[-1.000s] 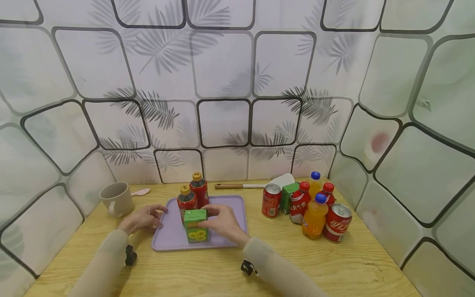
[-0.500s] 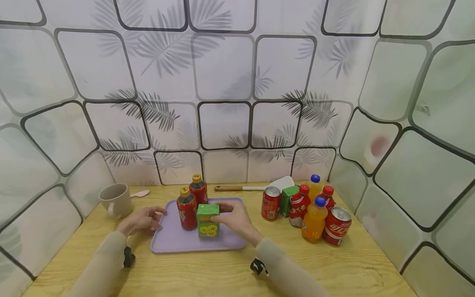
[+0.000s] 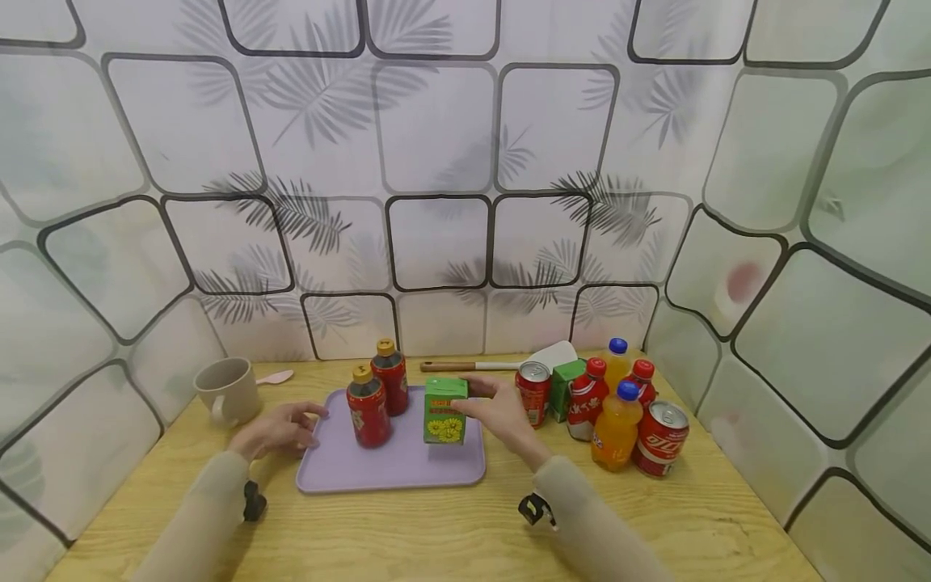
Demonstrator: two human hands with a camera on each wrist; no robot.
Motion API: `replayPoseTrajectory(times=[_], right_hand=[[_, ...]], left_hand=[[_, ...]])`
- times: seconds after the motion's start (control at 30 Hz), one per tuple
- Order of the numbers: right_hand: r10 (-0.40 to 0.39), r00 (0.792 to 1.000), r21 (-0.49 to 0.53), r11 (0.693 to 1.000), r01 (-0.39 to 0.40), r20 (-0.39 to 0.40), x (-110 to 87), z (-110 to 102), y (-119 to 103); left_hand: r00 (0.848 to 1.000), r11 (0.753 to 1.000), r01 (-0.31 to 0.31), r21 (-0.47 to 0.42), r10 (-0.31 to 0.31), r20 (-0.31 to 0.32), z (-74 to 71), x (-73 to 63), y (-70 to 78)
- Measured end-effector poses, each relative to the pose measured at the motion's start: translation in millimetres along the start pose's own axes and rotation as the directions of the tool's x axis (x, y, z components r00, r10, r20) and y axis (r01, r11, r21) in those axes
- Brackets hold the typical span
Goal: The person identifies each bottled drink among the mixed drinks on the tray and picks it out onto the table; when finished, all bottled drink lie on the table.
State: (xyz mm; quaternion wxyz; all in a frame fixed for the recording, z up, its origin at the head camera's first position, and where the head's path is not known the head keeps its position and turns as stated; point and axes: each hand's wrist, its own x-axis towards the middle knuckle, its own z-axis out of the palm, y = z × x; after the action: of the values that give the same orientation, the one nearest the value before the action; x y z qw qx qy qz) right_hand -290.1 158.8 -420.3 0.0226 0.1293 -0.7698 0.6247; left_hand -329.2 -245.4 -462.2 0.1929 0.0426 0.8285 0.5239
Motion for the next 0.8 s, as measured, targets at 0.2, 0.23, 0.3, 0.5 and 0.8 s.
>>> replayPoseTrajectory(times=[0.2,0.23,0.3,0.5,0.8], right_hand=[[-0.024,1.000,-0.012,1.000,0.024,0.006,-2.1,-6,2],[-0.027,1.000,-0.012,1.000,0.027,0.007,-2.9,-7,2],[-0.033,0.999,-0.012,0.999,0.033,0.006,-4.8,-10,2],[-0.053,0.999,-0.048,0.997,0.053,0.000,-9.1,-21,6],[-0.026,1.000,-0.047,0.999,0.026,0.002,-17.8,-44,10]], left_hand=[[1.000,1.000,0.001,-0.008,-0.001,0.003,-0.7,-0.2,-0.2],[1.000,1.000,0.000,-0.007,0.000,0.004,-1.0,0.3,0.1],[1.000,1.000,0.002,-0.005,-0.002,0.002,-1.1,1.3,0.8],[1.000,1.000,0.019,-0.008,-0.019,-0.001,-1.3,1.2,3.6],[1.000,0.999,0.029,-0.015,-0.029,-0.005,0.1,0.3,2.0]])
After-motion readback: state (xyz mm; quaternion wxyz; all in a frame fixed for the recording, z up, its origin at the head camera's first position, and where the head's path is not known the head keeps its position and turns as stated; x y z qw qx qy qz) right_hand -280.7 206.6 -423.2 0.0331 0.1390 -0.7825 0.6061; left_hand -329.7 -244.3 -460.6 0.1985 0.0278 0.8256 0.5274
